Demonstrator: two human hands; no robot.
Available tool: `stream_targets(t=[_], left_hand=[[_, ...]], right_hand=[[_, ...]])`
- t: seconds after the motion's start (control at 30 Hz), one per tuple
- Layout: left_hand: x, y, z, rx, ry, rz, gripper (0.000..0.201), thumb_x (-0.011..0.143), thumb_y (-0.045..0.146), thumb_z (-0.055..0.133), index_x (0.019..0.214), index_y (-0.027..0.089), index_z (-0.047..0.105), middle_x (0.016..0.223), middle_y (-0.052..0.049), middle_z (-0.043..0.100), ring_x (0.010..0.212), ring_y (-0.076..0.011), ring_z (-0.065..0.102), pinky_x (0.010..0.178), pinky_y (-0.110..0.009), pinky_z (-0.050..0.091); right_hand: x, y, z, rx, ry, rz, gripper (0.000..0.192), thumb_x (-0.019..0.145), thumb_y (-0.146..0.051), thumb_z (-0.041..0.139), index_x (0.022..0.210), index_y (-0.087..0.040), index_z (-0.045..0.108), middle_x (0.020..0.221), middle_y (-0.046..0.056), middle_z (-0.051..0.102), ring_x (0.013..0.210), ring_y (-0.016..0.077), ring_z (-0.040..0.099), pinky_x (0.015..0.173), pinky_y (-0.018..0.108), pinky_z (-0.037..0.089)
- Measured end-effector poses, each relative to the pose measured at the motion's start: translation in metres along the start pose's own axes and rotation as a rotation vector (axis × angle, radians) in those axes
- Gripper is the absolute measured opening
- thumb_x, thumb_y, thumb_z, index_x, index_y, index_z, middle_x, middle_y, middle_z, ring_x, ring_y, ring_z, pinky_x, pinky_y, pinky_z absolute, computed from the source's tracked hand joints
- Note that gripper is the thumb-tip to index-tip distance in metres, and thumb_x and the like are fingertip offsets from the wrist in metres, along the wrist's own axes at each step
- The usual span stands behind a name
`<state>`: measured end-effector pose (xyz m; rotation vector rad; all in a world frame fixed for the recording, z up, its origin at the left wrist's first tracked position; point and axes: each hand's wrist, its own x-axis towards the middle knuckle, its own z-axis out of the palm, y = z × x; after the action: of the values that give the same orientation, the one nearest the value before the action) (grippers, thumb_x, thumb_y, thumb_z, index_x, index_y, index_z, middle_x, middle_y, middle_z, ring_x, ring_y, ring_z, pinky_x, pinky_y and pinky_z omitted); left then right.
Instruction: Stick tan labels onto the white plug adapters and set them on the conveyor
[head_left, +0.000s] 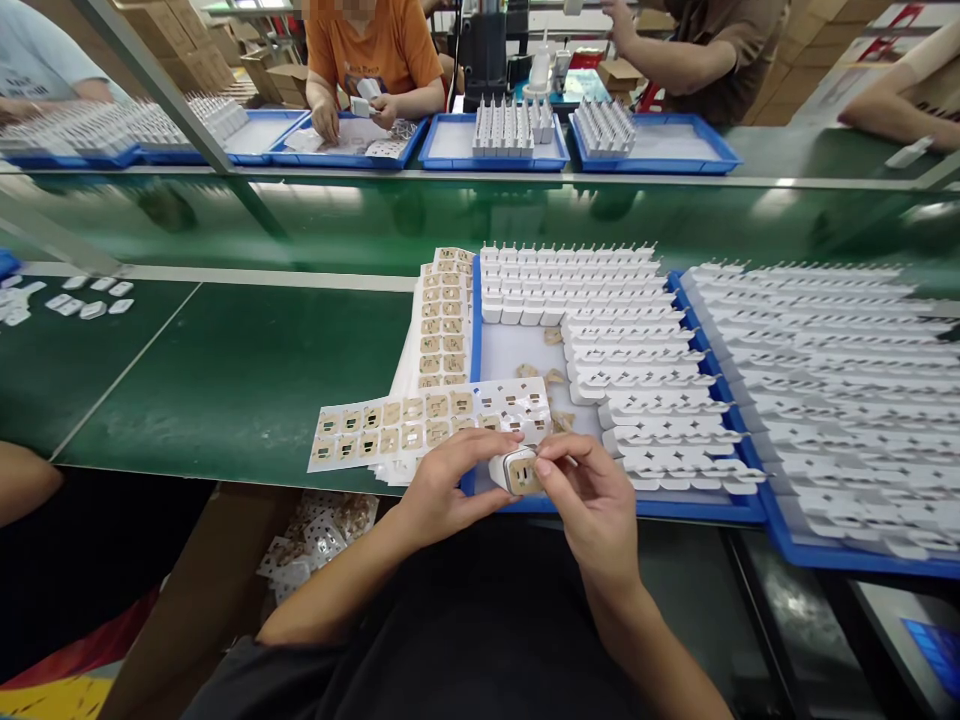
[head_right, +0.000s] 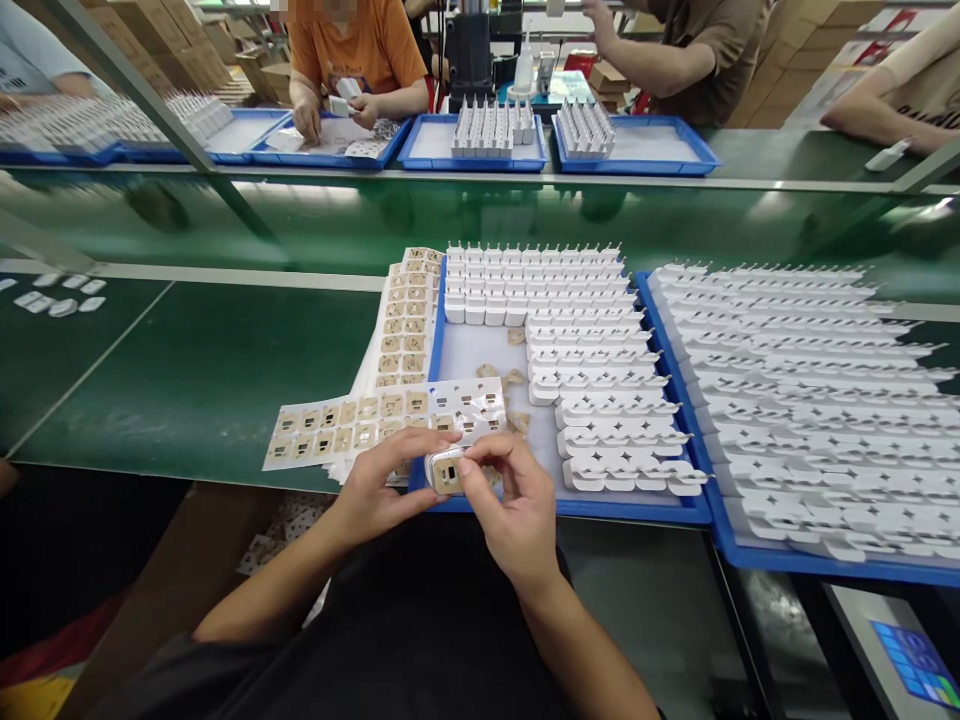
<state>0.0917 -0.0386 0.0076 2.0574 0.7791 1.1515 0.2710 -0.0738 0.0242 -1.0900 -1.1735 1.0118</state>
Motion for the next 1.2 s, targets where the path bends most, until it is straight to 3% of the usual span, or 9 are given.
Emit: stream_targets(t=[0.57, 0.77, 0.87, 1.0, 1.07, 1.2], left_hand=[[-0.001, -0.001, 0.0, 0.038, 0.008, 0.003, 0.043, 0.085, 0.021, 0.074, 0.125, 0.02, 0.06, 0.122, -0.012, 0.071, 0.112, -0.0221, 0.066, 0.098, -0.038, 0.054], [-0.003, -0.003, 0.001, 0.042, 0.016, -0.005, 0.042, 0.084, 0.02, 0.075, 0.123, 0.02, 0.06, 0.121, -0.012, 0.071, 0.113, -0.022, 0.066, 0.099, -0.038, 0.053], [-0.004, -0.005, 0.006, 0.031, 0.072, 0.008, 0.041, 0.083, 0.018, 0.075, 0.121, 0.021, 0.06, 0.121, -0.013, 0.071, 0.114, -0.0228, 0.066, 0.099, -0.04, 0.054], [-0.007, -0.009, 0.014, -0.062, 0.192, 0.05, 0.04, 0.084, 0.02, 0.074, 0.121, 0.021, 0.058, 0.122, -0.014, 0.071, 0.116, -0.0239, 0.067, 0.099, -0.042, 0.055], [-0.008, -0.011, 0.018, -0.096, 0.244, 0.07, 0.041, 0.084, 0.021, 0.075, 0.122, 0.022, 0.058, 0.121, -0.014, 0.071, 0.115, -0.0239, 0.067, 0.098, -0.043, 0.055], [-0.007, -0.011, 0.021, -0.061, 0.286, 0.139, 0.049, 0.081, 0.014, 0.077, 0.123, 0.024, 0.056, 0.121, -0.012, 0.071, 0.114, -0.0235, 0.068, 0.095, -0.044, 0.056]], right_hand=[[0.0, 0.003, 0.007, -0.19, 0.054, -0.05, 0.008, 0.089, -0.019, 0.068, 0.09, -0.025, 0.063, 0.084, -0.001, 0.063, 0.083, 0.0151, 0.062, 0.074, 0.028, 0.051], [0.002, 0.002, 0.008, -0.422, 0.052, -0.214, 0.01, 0.088, -0.017, 0.068, 0.091, -0.025, 0.061, 0.08, -0.002, 0.061, 0.071, 0.0145, 0.06, 0.068, 0.031, 0.053], [0.004, 0.001, 0.007, -0.526, 0.072, -0.302, 0.024, 0.082, -0.022, 0.075, 0.103, -0.025, 0.063, 0.094, 0.003, 0.062, 0.079, 0.0178, 0.062, 0.063, 0.03, 0.056], [0.005, 0.001, 0.004, -0.35, -0.096, -0.15, 0.043, 0.078, -0.028, 0.08, 0.118, -0.028, 0.063, 0.119, 0.009, 0.057, 0.106, 0.024, 0.062, 0.068, 0.03, 0.061], [0.004, 0.003, 0.004, -0.185, -0.183, -0.057, 0.038, 0.082, -0.027, 0.076, 0.118, -0.031, 0.065, 0.122, 0.008, 0.056, 0.116, 0.0253, 0.059, 0.078, 0.033, 0.061], [0.002, 0.012, 0.005, 0.09, -0.166, 0.016, 0.029, 0.092, -0.023, 0.064, 0.117, -0.036, 0.071, 0.123, 0.006, 0.057, 0.12, 0.0242, 0.058, 0.094, 0.039, 0.056]])
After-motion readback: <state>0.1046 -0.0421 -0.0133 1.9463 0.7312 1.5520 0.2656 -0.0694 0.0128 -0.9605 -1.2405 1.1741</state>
